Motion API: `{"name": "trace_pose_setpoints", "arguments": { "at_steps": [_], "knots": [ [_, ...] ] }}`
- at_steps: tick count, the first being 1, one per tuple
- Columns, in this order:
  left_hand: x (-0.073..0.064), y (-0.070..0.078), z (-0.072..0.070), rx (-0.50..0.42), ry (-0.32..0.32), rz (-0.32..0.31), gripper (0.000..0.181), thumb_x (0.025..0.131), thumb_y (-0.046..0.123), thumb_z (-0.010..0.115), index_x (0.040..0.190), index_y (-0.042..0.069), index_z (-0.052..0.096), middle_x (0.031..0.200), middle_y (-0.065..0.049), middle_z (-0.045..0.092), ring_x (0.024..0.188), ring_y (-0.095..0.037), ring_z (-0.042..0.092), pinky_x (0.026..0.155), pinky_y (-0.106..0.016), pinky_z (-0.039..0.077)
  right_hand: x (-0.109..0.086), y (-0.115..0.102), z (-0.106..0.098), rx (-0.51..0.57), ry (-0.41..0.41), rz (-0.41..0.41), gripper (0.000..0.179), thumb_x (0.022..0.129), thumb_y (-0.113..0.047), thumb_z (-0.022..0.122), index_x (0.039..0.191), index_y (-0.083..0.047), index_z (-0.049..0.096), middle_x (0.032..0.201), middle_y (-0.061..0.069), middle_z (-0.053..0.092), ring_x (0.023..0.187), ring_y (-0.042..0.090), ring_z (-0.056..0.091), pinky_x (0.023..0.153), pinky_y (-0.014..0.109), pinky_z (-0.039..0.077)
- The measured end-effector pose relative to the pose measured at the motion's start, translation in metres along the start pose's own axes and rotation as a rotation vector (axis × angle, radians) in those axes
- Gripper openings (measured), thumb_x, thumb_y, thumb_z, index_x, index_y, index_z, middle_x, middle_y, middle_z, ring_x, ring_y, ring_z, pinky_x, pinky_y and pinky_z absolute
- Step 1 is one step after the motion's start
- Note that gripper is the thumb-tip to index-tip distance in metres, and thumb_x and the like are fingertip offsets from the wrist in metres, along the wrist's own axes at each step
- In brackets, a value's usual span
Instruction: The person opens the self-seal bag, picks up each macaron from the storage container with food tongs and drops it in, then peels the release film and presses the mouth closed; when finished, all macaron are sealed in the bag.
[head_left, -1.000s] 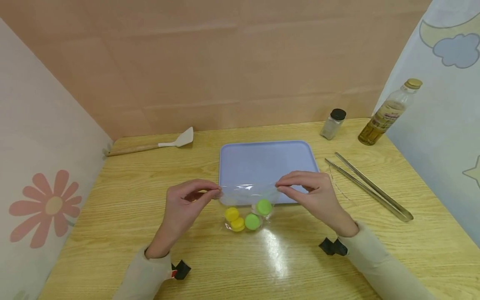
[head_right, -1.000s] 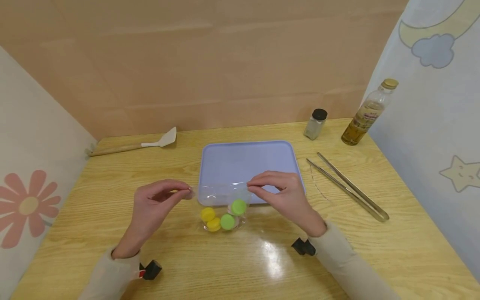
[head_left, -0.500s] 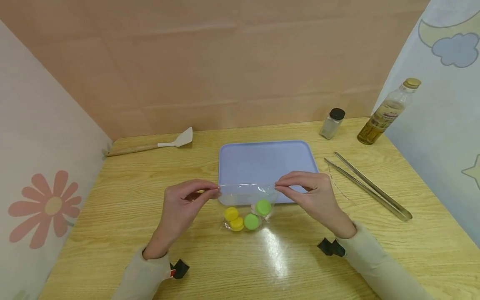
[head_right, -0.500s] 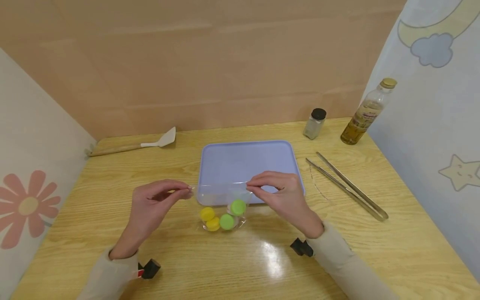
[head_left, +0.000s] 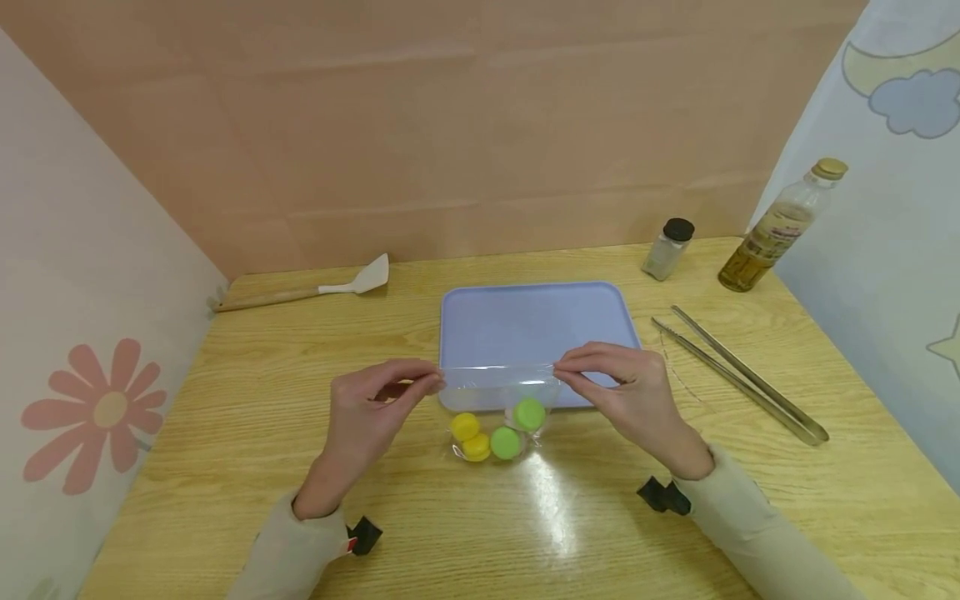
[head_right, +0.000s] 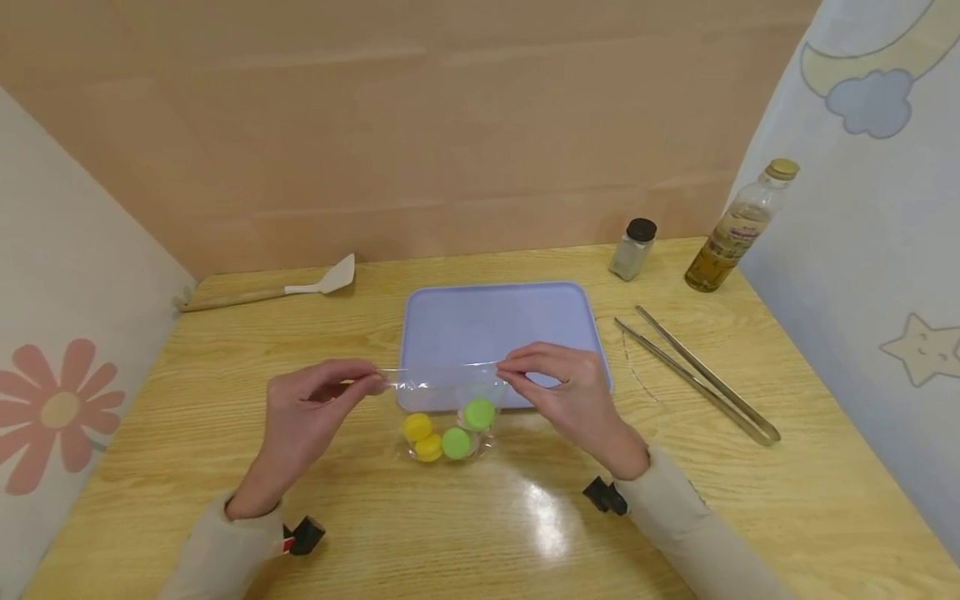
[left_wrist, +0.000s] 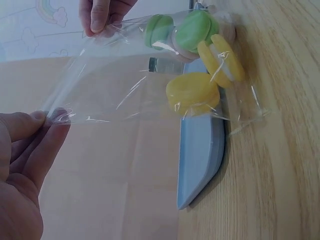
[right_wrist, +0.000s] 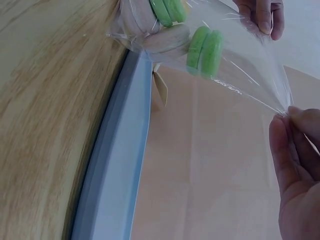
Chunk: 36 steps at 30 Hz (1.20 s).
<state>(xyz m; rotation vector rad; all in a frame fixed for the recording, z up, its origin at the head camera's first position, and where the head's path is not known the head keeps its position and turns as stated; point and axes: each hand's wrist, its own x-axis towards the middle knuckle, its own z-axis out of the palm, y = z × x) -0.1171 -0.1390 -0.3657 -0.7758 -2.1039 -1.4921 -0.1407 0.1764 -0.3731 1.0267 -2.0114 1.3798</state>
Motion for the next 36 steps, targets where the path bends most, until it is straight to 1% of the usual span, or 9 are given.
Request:
{"name": "trace_pose_setpoints", "arguments": {
  "at_steps": [5,9,14,17,22,24,29,33,36],
  "knots": [
    [-0.0002,-0.0016,0.0015,0.028,0.031,0.028,0.028,0.074,-0.015,0.083,0.098,-0.002,0.078,0.09,-0.01,0.077,0.077,-0.016,0.074,0.068,-0.023,0.059,-0.0013,0.0007,-0.0006,-0.038,-0.002,-0.003,0.034,0.069,0.018,0.082,0.093,-0.006,0.079,0.09,0.006,0.076,0.084,0.015,0.072,0.08,0.02,0.056],
    [-0.0006,-0.0031,0.002,0.046,0.04,0.062,0.03,0.073,-0.015,0.083,0.1,-0.003,0.078,0.091,-0.011,0.077,0.078,-0.016,0.075,0.068,-0.022,0.058,-0.0018,-0.001,-0.0006,-0.064,-0.004,0.017,0.042,0.07,0.018,0.082,0.104,-0.004,0.077,0.091,0.005,0.076,0.081,0.013,0.072,0.076,0.019,0.056],
    [-0.0009,-0.0043,0.0028,0.049,0.046,0.081,0.031,0.073,-0.014,0.084,0.1,-0.002,0.079,0.092,-0.011,0.077,0.079,-0.016,0.075,0.068,-0.022,0.058,-0.0018,-0.0035,-0.0012,-0.044,-0.012,0.065,0.049,0.072,0.02,0.08,0.115,-0.001,0.073,0.092,0.005,0.075,0.082,0.013,0.072,0.076,0.02,0.057],
    [-0.0011,-0.0037,0.0035,0.044,0.048,0.061,0.03,0.074,-0.014,0.083,0.1,-0.001,0.079,0.093,-0.011,0.077,0.079,-0.016,0.075,0.068,-0.022,0.058,-0.0021,-0.0038,-0.0014,0.016,-0.035,0.105,0.05,0.074,0.022,0.078,0.118,0.0,0.071,0.093,0.006,0.074,0.083,0.015,0.071,0.078,0.022,0.057],
    [-0.0014,-0.0037,0.0047,0.012,0.046,0.028,0.029,0.075,-0.016,0.081,0.101,-0.002,0.078,0.093,-0.012,0.077,0.077,-0.017,0.075,0.069,-0.023,0.059,-0.0033,-0.0008,0.0003,0.201,-0.093,0.182,0.053,0.077,0.025,0.073,0.126,0.005,0.065,0.093,0.011,0.069,0.084,0.019,0.067,0.08,0.027,0.056],
    [-0.0014,-0.0034,0.0049,-0.005,0.041,0.02,0.029,0.076,-0.016,0.08,0.101,-0.003,0.078,0.093,-0.013,0.076,0.077,-0.018,0.075,0.069,-0.024,0.059,-0.0032,-0.0002,0.0011,0.216,-0.114,0.21,0.051,0.079,0.023,0.073,0.125,0.004,0.066,0.093,0.009,0.067,0.084,0.018,0.064,0.08,0.027,0.056],
    [-0.0015,-0.0029,0.0048,-0.058,0.005,-0.004,0.03,0.079,-0.017,0.078,0.106,-0.003,0.076,0.097,-0.013,0.076,0.084,-0.021,0.074,0.073,-0.029,0.06,-0.0015,-0.0013,0.001,0.115,-0.139,0.24,0.032,0.083,0.014,0.076,0.11,-0.003,0.074,0.093,-0.001,0.069,0.083,0.015,0.064,0.077,0.024,0.055],
    [-0.0022,-0.0043,0.0066,-0.148,-0.041,-0.042,0.037,0.081,-0.02,0.074,0.115,-0.005,0.071,0.103,-0.019,0.073,0.091,-0.023,0.071,0.079,-0.032,0.059,-0.0011,-0.0011,0.0003,0.098,-0.138,0.249,0.024,0.085,0.011,0.076,0.101,-0.006,0.077,0.094,0.0,0.072,0.082,0.015,0.065,0.074,0.023,0.055],
    [-0.0026,-0.005,0.0088,-0.157,-0.057,-0.077,0.04,0.082,-0.018,0.075,0.119,-0.003,0.069,0.106,-0.019,0.071,0.092,-0.025,0.07,0.081,-0.032,0.059,-0.0013,-0.0006,-0.0002,0.091,-0.144,0.256,0.025,0.086,0.01,0.076,0.1,-0.01,0.077,0.093,0.002,0.072,0.081,0.015,0.066,0.073,0.023,0.055]
  ]
}}
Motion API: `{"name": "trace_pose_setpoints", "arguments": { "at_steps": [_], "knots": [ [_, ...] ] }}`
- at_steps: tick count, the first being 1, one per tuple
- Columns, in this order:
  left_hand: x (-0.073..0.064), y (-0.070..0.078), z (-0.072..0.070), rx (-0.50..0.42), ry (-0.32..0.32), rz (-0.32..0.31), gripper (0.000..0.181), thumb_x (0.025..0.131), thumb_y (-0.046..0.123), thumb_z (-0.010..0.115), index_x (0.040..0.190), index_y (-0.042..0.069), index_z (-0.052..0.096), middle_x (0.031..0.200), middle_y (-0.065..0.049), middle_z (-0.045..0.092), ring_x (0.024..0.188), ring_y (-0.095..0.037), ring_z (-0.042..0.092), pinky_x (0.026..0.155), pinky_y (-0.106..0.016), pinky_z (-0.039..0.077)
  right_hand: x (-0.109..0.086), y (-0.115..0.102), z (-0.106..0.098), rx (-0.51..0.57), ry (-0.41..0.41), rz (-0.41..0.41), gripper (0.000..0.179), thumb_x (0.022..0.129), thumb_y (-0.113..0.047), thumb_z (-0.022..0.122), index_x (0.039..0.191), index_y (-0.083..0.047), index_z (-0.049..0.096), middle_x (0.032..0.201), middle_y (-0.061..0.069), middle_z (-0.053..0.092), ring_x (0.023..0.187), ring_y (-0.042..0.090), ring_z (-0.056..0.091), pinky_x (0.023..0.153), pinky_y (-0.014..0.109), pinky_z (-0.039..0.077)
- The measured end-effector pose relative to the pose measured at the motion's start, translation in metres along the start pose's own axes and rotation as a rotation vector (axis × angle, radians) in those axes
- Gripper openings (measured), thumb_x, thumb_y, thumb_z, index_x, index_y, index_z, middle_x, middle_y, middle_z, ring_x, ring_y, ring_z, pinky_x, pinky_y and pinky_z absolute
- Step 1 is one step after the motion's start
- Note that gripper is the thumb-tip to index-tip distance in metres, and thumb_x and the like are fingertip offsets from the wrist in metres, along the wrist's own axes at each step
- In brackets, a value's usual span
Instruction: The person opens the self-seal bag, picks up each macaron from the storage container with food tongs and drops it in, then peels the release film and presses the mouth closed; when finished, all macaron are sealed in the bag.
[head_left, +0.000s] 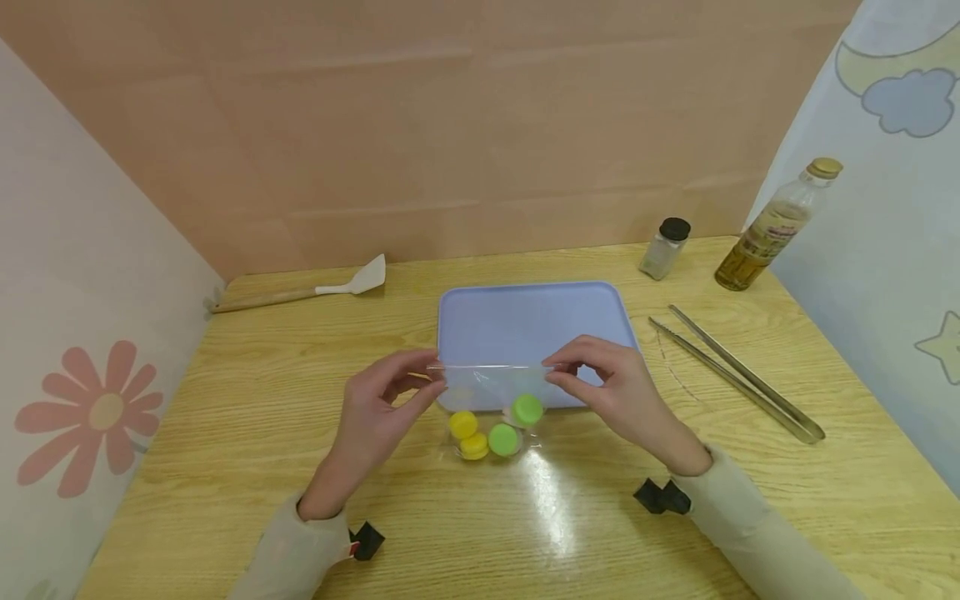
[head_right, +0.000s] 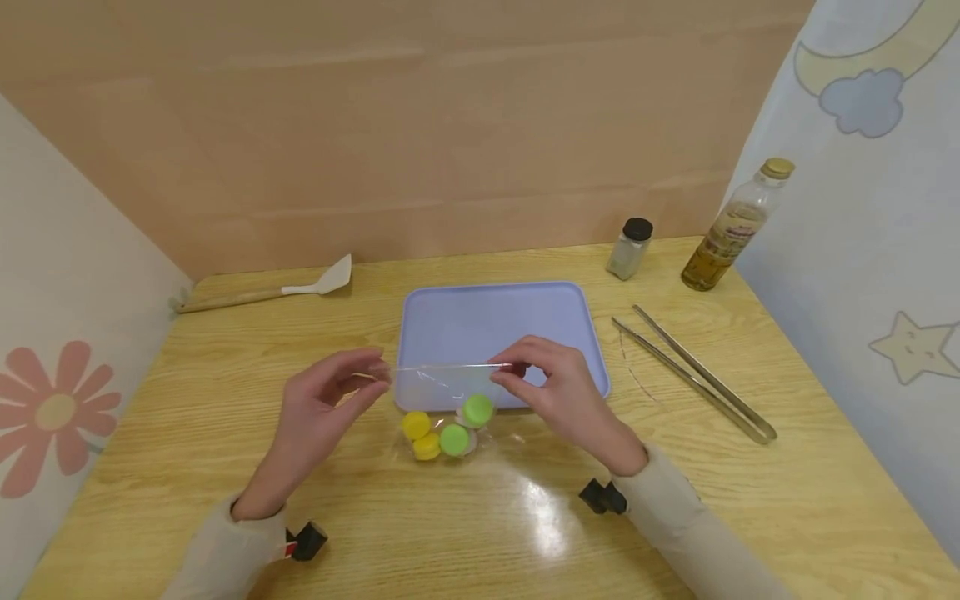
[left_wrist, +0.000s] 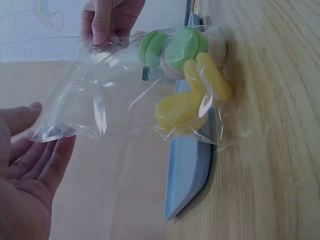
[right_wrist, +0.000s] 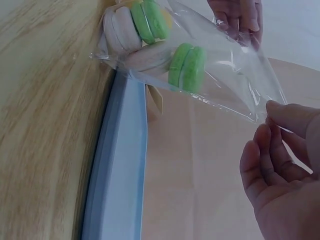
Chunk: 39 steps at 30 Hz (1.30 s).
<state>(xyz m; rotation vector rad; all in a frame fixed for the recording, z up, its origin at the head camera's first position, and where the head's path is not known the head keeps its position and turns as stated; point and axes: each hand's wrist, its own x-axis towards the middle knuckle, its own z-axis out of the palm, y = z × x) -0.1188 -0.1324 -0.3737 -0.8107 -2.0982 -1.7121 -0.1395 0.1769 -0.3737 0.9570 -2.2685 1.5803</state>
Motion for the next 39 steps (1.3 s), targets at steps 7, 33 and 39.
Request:
{"name": "trace_pose_setpoints", "arguments": {
  "at_steps": [7,33,39],
  "knots": [
    [0.0,0.001,0.001,0.105,0.039,-0.104,0.032,0.086,-0.004,0.078,0.116,0.004,0.072,0.095,-0.004,0.073,0.084,-0.019,0.07,0.077,-0.027,0.059,0.002,-0.004,-0.002,0.018,-0.012,0.008,0.027,0.086,0.011,0.075,0.102,-0.012,0.077,0.094,0.007,0.073,0.08,0.015,0.065,0.07,0.021,0.054],
    [0.014,0.006,0.0,0.325,-0.196,0.002,0.015,0.089,-0.003,0.068,0.097,0.009,0.071,0.095,0.003,0.068,0.087,-0.012,0.061,0.076,-0.031,0.056,0.006,-0.003,-0.002,-0.14,-0.103,-0.005,0.022,0.09,-0.001,0.075,0.105,-0.017,0.073,0.096,-0.006,0.07,0.086,0.01,0.061,0.076,0.028,0.051],
    [0.023,0.003,0.01,0.357,-0.272,-0.066,0.018,0.088,0.005,0.077,0.105,0.009,0.072,0.092,0.002,0.064,0.083,-0.018,0.059,0.07,-0.031,0.056,0.016,-0.001,0.006,-0.246,-0.151,-0.051,0.023,0.088,-0.006,0.079,0.107,-0.015,0.073,0.092,-0.012,0.067,0.082,0.01,0.06,0.071,0.031,0.052]
  ]
}}
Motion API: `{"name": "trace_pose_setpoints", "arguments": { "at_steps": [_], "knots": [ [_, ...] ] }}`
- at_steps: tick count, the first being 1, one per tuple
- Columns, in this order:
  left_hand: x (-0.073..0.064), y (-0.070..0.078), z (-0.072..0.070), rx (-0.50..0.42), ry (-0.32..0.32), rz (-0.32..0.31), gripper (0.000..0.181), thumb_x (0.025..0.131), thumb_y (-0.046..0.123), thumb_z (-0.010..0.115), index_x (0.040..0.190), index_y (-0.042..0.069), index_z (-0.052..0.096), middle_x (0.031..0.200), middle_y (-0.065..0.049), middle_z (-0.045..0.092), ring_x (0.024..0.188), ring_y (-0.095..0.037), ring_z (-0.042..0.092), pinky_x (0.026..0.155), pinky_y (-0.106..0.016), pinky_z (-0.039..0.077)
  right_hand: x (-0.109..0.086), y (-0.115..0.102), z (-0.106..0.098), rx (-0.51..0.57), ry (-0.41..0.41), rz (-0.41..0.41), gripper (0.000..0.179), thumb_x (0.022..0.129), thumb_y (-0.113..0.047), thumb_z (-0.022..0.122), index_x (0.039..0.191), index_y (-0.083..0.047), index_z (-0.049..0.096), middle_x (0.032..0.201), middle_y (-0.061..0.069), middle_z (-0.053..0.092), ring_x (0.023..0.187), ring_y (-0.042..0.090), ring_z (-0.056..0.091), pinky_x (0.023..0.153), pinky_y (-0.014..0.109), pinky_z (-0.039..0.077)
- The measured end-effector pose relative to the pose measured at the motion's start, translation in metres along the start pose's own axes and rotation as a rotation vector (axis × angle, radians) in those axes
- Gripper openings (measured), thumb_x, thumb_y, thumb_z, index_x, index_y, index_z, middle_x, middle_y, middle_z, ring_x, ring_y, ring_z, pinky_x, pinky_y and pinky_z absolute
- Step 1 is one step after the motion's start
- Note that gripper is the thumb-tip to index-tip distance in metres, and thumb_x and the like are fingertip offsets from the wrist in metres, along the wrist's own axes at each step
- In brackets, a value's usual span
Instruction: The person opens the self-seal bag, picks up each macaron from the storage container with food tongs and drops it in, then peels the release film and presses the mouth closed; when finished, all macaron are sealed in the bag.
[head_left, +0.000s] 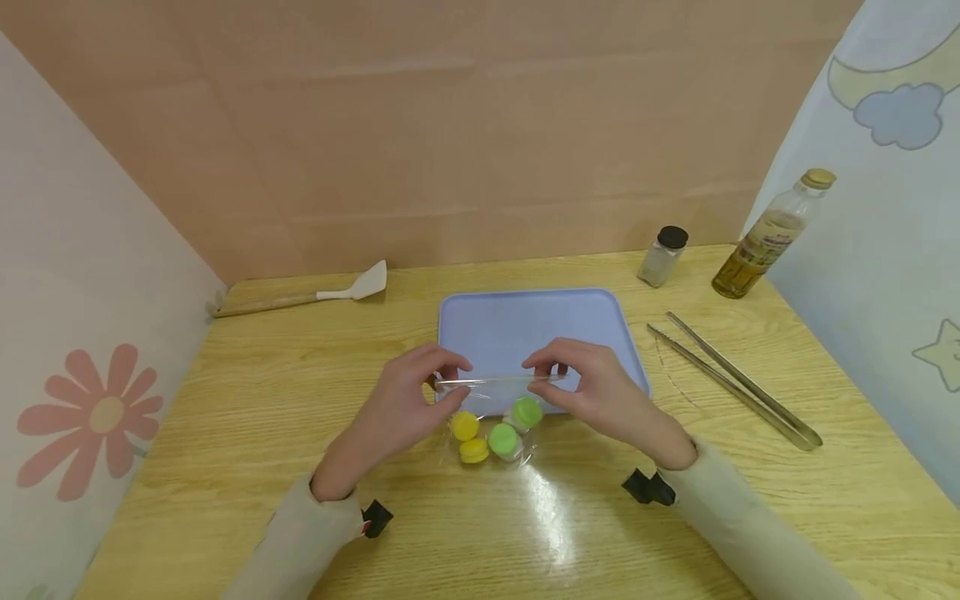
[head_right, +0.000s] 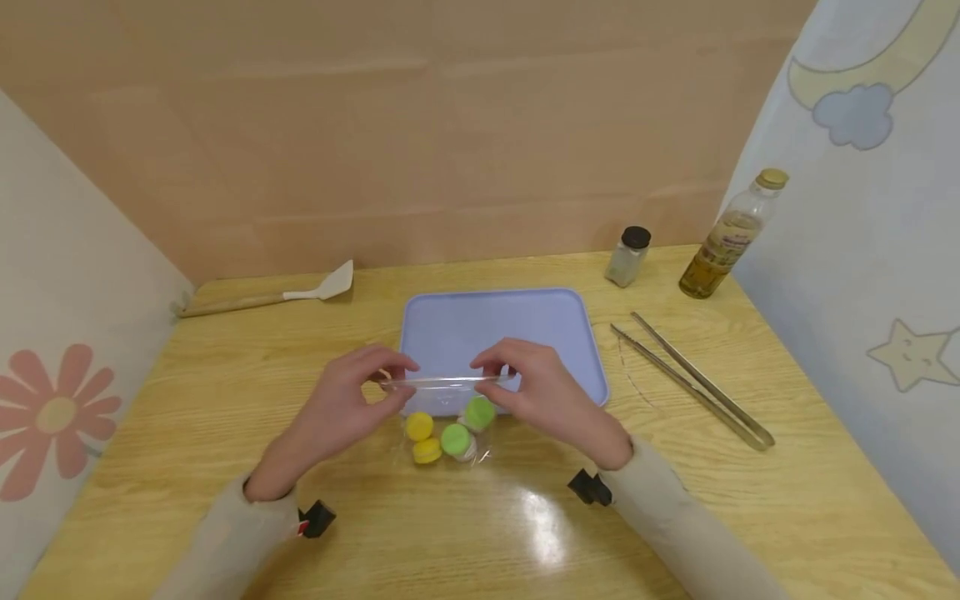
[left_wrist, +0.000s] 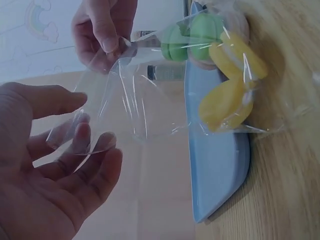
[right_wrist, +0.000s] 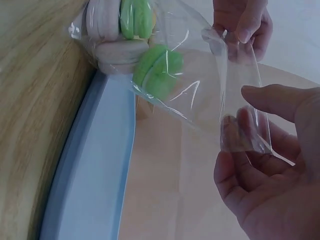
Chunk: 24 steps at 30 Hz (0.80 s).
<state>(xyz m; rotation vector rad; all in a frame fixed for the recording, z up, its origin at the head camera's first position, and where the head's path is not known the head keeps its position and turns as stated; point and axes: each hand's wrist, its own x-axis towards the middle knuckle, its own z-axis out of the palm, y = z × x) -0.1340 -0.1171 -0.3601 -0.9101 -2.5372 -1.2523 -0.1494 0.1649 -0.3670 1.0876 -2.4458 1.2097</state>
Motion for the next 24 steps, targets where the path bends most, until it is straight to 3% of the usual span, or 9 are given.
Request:
{"name": "trace_pose_setpoints", "arguments": {
  "at_steps": [6,12,20,24],
  "knots": [
    [0.013,0.0,0.008,0.077,-0.057,0.042,0.019,0.085,0.013,0.084,0.1,0.006,0.076,0.091,-0.001,0.065,0.08,-0.018,0.062,0.069,-0.028,0.053,0.007,0.002,0.006,-0.064,-0.014,-0.044,0.019,0.086,-0.007,0.081,0.104,-0.009,0.074,0.091,-0.003,0.068,0.079,0.01,0.059,0.068,0.031,0.053],
    [0.022,0.003,0.014,0.206,-0.057,0.113,0.015,0.086,0.02,0.084,0.093,0.009,0.079,0.087,0.004,0.066,0.074,-0.012,0.061,0.066,-0.024,0.051,0.012,-0.001,0.012,-0.115,-0.04,-0.047,0.015,0.088,-0.011,0.08,0.102,-0.009,0.075,0.091,-0.005,0.065,0.078,0.01,0.058,0.066,0.032,0.053],
    [0.027,0.006,0.017,0.248,-0.049,0.174,0.005,0.086,0.015,0.083,0.085,0.011,0.08,0.081,0.006,0.067,0.067,-0.008,0.06,0.06,-0.019,0.048,0.019,-0.008,0.018,-0.197,-0.042,-0.084,0.005,0.09,-0.016,0.079,0.093,-0.014,0.077,0.087,-0.008,0.064,0.077,0.011,0.059,0.072,0.031,0.05],
    [0.026,0.003,0.014,0.212,-0.04,0.204,0.004,0.086,0.014,0.083,0.086,0.01,0.08,0.082,0.006,0.068,0.066,-0.007,0.058,0.06,-0.019,0.048,0.02,-0.008,0.017,-0.205,-0.021,-0.123,0.005,0.088,-0.015,0.08,0.086,-0.015,0.076,0.084,-0.01,0.063,0.075,0.008,0.057,0.072,0.032,0.049]
  ]
}}
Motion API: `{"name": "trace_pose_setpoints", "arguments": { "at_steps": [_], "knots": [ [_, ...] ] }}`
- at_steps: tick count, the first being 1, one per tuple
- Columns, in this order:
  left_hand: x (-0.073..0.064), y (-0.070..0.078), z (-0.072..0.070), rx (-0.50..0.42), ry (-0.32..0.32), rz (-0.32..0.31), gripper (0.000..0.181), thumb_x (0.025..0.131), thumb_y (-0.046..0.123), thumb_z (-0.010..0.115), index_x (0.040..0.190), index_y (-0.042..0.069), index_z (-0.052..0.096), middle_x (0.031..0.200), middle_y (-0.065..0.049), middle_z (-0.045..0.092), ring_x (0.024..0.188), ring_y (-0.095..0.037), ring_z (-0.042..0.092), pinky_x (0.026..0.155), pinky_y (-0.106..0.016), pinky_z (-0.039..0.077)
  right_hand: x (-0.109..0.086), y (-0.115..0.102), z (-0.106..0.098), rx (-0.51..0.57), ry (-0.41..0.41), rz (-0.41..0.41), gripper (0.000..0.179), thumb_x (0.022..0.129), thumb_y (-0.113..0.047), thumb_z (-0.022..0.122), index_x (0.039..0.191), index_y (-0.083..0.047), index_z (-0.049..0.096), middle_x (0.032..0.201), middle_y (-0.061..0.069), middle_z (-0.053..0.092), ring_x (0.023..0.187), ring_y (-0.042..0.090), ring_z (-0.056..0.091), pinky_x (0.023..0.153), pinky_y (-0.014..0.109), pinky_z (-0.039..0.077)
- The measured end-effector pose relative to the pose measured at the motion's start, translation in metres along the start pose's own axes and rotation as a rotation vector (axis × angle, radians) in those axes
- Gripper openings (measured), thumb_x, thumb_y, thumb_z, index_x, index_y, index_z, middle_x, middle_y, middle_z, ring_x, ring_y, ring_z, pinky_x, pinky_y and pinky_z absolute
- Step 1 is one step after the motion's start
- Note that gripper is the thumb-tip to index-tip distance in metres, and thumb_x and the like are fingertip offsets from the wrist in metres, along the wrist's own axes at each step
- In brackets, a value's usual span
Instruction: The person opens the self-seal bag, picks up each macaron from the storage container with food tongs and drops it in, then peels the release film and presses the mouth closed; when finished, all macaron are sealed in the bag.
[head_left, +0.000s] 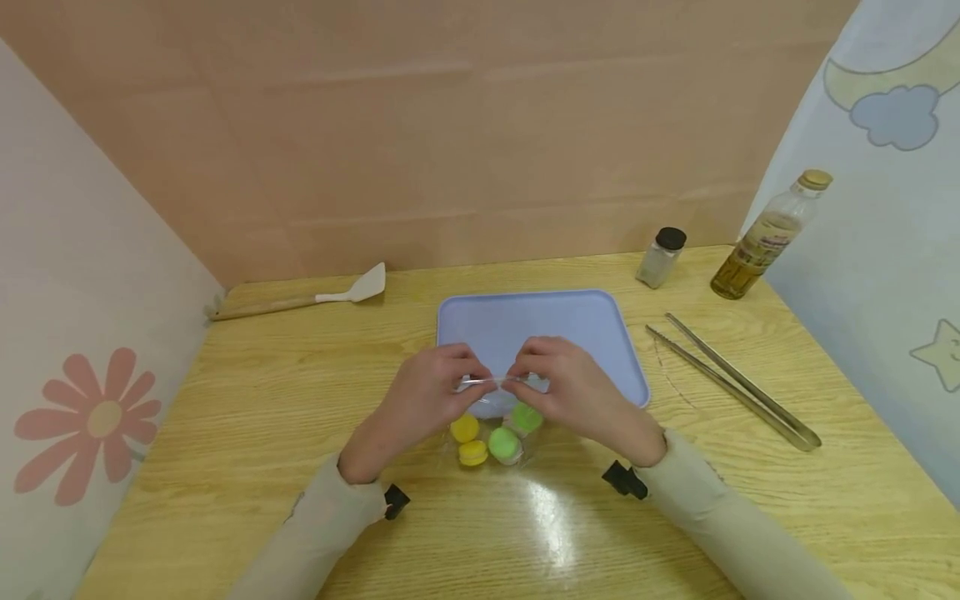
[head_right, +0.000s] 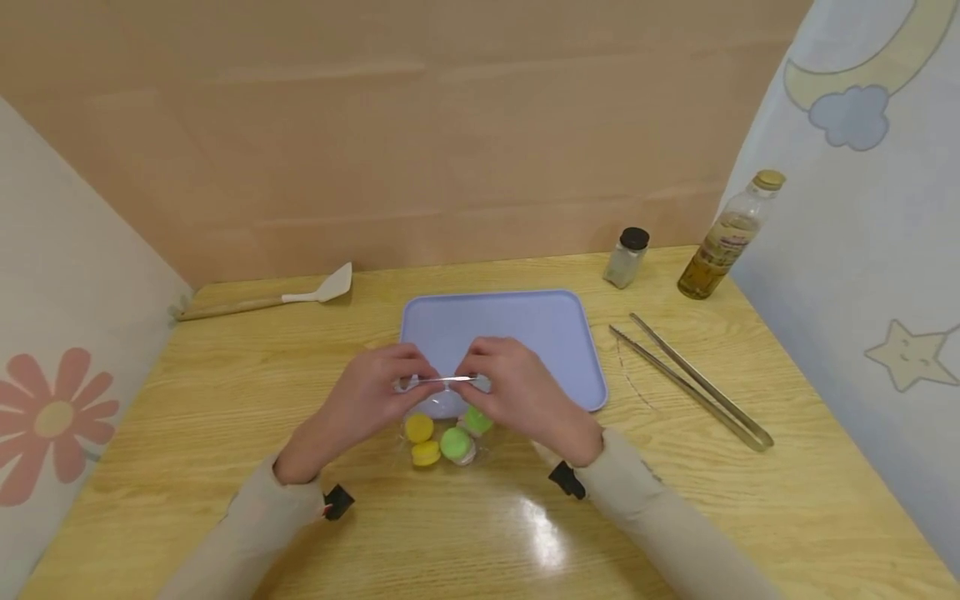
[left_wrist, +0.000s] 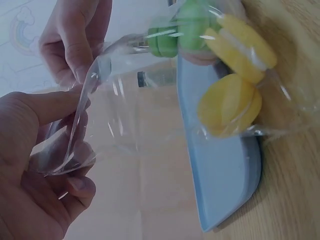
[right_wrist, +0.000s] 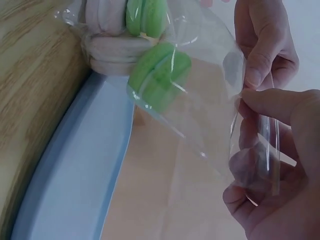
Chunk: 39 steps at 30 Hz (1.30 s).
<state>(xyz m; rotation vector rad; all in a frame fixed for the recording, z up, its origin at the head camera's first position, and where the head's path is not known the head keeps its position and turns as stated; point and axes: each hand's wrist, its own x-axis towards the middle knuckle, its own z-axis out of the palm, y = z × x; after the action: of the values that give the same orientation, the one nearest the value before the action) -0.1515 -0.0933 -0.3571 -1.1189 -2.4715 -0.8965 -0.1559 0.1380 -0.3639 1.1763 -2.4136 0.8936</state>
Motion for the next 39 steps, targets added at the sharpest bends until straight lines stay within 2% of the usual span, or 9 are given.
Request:
{"name": "trace_pose_setpoints", "arguments": {
  "at_steps": [5,8,12,18,21,28,31,39],
  "knots": [
    [-0.006,-0.004,-0.008,-0.098,0.014,-0.037,0.005,0.084,0.014,0.085,0.087,0.012,0.081,0.08,0.009,0.068,0.063,-0.004,0.053,0.057,-0.02,0.046,-0.001,0.001,-0.006,0.04,0.052,-0.04,0.011,0.083,-0.012,0.084,0.081,-0.015,0.074,0.081,-0.011,0.062,0.069,0.01,0.057,0.066,0.029,0.048],
    [-0.009,-0.003,-0.015,-0.12,0.007,-0.07,0.006,0.084,0.017,0.085,0.085,0.013,0.081,0.078,0.012,0.066,0.062,-0.003,0.051,0.055,-0.021,0.045,-0.003,0.001,-0.011,0.068,0.063,-0.053,0.012,0.082,-0.012,0.086,0.08,-0.016,0.075,0.079,-0.012,0.062,0.068,0.009,0.057,0.062,0.029,0.048],
    [-0.013,0.0,-0.022,-0.138,-0.01,-0.079,0.007,0.085,0.018,0.084,0.083,0.013,0.081,0.077,0.011,0.068,0.063,-0.002,0.054,0.055,-0.021,0.046,-0.007,0.001,-0.015,0.088,0.054,-0.053,0.013,0.08,-0.014,0.087,0.079,-0.018,0.074,0.078,-0.014,0.061,0.068,0.006,0.055,0.06,0.03,0.048],
    [-0.02,-0.003,-0.029,-0.18,-0.022,-0.073,0.006,0.086,0.015,0.083,0.084,0.009,0.081,0.079,0.009,0.072,0.065,-0.001,0.057,0.056,-0.02,0.049,-0.016,0.003,-0.022,0.092,0.081,-0.046,0.02,0.076,-0.011,0.089,0.077,-0.022,0.071,0.076,-0.017,0.059,0.064,0.01,0.051,0.059,0.017,0.04],
    [-0.024,-0.004,-0.032,-0.184,-0.026,-0.062,0.004,0.086,0.013,0.083,0.086,0.009,0.081,0.081,0.008,0.073,0.065,-0.002,0.057,0.054,-0.02,0.048,-0.02,0.004,-0.025,0.114,0.091,-0.057,0.022,0.075,-0.009,0.089,0.079,-0.023,0.072,0.077,-0.017,0.061,0.064,0.008,0.05,0.06,0.013,0.038],
    [-0.03,-0.004,-0.038,-0.154,-0.014,-0.067,0.004,0.086,0.01,0.082,0.089,0.009,0.081,0.083,0.006,0.073,0.067,-0.002,0.059,0.058,-0.02,0.052,-0.025,0.004,-0.028,0.142,0.08,-0.061,0.022,0.08,-0.008,0.086,0.084,-0.024,0.071,0.08,-0.018,0.063,0.068,0.002,0.051,0.059,0.014,0.039],
    [-0.031,-0.005,-0.039,-0.144,-0.016,-0.053,0.005,0.086,0.007,0.082,0.09,0.007,0.081,0.083,0.005,0.073,0.068,-0.002,0.059,0.059,-0.02,0.053,-0.027,0.003,-0.03,0.142,0.087,-0.057,0.023,0.08,-0.004,0.085,0.085,-0.022,0.071,0.081,-0.015,0.064,0.069,0.003,0.053,0.06,0.013,0.042],
    [-0.036,-0.011,-0.043,-0.13,-0.016,0.052,0.015,0.083,-0.004,0.08,0.097,0.001,0.079,0.084,-0.001,0.073,0.069,-0.004,0.061,0.06,-0.016,0.051,-0.031,0.0,-0.033,0.1,0.082,-0.028,0.022,0.078,-0.001,0.085,0.084,-0.018,0.072,0.082,-0.014,0.065,0.072,0.003,0.057,0.065,0.013,0.045]
  ]
}}
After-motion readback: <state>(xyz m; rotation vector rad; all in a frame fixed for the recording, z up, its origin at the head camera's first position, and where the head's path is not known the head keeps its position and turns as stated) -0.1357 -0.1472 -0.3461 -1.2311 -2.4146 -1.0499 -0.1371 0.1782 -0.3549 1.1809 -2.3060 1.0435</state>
